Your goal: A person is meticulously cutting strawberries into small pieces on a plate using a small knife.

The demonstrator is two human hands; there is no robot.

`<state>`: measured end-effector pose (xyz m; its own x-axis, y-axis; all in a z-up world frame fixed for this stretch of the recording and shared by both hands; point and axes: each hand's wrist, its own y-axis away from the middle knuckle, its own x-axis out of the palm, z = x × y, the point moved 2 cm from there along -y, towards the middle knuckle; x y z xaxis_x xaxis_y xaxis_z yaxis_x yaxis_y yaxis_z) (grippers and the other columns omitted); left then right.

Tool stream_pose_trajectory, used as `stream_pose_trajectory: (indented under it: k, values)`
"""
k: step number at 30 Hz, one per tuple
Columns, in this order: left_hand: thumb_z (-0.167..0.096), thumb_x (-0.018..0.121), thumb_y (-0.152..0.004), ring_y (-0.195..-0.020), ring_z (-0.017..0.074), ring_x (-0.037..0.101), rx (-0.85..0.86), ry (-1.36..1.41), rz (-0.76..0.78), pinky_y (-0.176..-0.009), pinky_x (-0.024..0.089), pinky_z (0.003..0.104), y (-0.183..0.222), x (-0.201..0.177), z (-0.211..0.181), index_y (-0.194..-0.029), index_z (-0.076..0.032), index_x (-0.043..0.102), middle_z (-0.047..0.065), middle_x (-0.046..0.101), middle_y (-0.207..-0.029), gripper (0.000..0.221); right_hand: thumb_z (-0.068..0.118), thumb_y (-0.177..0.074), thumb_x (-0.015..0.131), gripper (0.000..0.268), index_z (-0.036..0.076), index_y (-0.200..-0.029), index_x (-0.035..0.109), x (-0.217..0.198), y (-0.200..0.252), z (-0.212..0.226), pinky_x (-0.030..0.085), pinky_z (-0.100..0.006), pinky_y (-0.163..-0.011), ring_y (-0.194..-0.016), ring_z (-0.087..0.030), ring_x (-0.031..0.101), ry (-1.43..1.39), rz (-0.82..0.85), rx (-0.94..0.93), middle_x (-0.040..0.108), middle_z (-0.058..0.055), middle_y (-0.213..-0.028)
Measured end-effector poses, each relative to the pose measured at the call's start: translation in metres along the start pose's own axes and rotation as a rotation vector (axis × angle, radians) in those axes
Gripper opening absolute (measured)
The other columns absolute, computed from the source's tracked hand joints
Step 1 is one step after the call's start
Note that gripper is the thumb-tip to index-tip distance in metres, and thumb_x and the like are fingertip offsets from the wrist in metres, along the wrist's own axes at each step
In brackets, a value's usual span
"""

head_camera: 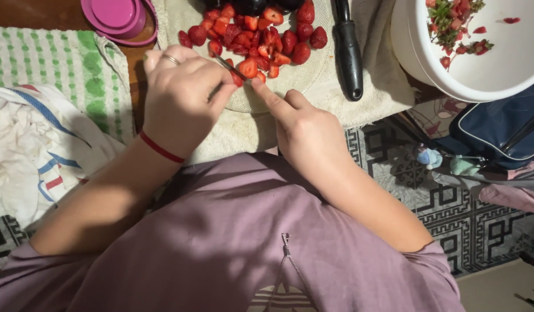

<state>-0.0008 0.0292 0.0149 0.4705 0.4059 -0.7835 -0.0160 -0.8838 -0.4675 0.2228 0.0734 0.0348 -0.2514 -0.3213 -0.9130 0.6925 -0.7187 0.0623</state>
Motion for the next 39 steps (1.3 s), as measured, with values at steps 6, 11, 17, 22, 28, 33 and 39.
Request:
stream_pose_trajectory:
  k: [6,11,17,22,28,33,39]
  values:
    - [-0.014,0.087,-0.105,-0.098,0.0299,0.064,0.044,-0.014,-0.051,-0.095,0.035,0.048,-0.002,0.0,-0.007,-0.089,-0.014,0.075,-0.003,0.079,-0.093,0.02,0.003,-0.108,0.058,0.066,0.025,-0.169,0.049,-0.009,0.014,0.006,0.046,-0.045,-0.045,-0.054,-0.03,0.051,0.019,-0.054,-0.027,0.05,-0.004,-0.094]
    - [-0.013,0.089,-0.103,-0.099,0.0305,0.064,0.048,-0.02,-0.05,-0.095,0.035,0.048,-0.001,0.001,-0.005,-0.09,-0.014,0.073,-0.003,0.077,-0.092,0.02,-0.002,-0.097,0.059,0.075,0.023,-0.168,0.051,-0.008,0.021,0.005,0.044,-0.045,-0.041,-0.053,-0.028,0.049,0.102,-0.074,-0.066,0.053,-0.004,-0.094]
    - [-0.011,0.087,-0.103,-0.098,0.0301,0.064,0.05,-0.025,-0.048,-0.094,0.035,0.048,0.0,0.0,-0.007,-0.087,-0.014,0.071,-0.003,0.076,-0.089,0.023,0.0,-0.099,0.061,0.071,0.022,-0.166,0.053,0.0,0.016,0.007,0.042,-0.045,-0.037,-0.05,-0.025,0.049,0.179,-0.095,-0.095,0.054,-0.002,-0.094]
    - [-0.008,0.08,-0.103,-0.096,0.0317,0.065,0.048,-0.093,-0.064,-0.092,0.035,0.048,-0.006,-0.003,-0.008,-0.085,-0.013,0.069,-0.001,0.07,-0.083,0.022,0.004,-0.095,0.064,0.077,0.025,-0.167,0.052,-0.009,0.018,0.002,0.045,-0.048,-0.038,-0.05,-0.03,0.053,0.155,-0.045,-0.077,0.055,-0.003,-0.093]
    - [-0.01,0.071,-0.094,-0.104,0.0319,0.058,0.047,-0.173,-0.037,-0.092,0.036,0.046,-0.024,-0.008,-0.012,-0.11,-0.013,0.075,0.005,0.069,-0.11,0.017,-0.001,-0.09,0.061,0.08,0.026,-0.165,0.055,-0.024,0.033,-0.003,0.042,-0.046,-0.038,-0.05,-0.031,0.052,0.142,-0.03,-0.026,0.053,-0.002,-0.092]
    - [-0.019,0.077,-0.109,-0.099,0.0274,0.057,0.225,-0.239,-0.002,-0.092,0.04,0.044,-0.035,0.005,-0.014,-0.104,-0.022,0.083,-0.004,0.066,-0.1,0.008,-0.001,-0.096,0.064,0.069,0.022,-0.161,0.062,-0.034,0.038,-0.001,0.043,-0.044,-0.041,-0.056,-0.027,0.057,0.151,-0.054,-0.059,0.054,-0.001,-0.09]
    - [-0.012,0.078,-0.097,-0.1,0.0294,0.063,0.235,-0.132,0.05,-0.097,0.036,0.045,-0.034,0.001,-0.009,-0.09,-0.015,0.06,-0.001,0.071,-0.091,0.02,0.007,-0.1,0.067,0.069,0.03,-0.165,0.056,-0.024,0.036,-0.003,0.045,-0.044,-0.04,-0.052,-0.025,0.052,0.165,-0.022,-0.084,0.05,-0.001,-0.089]
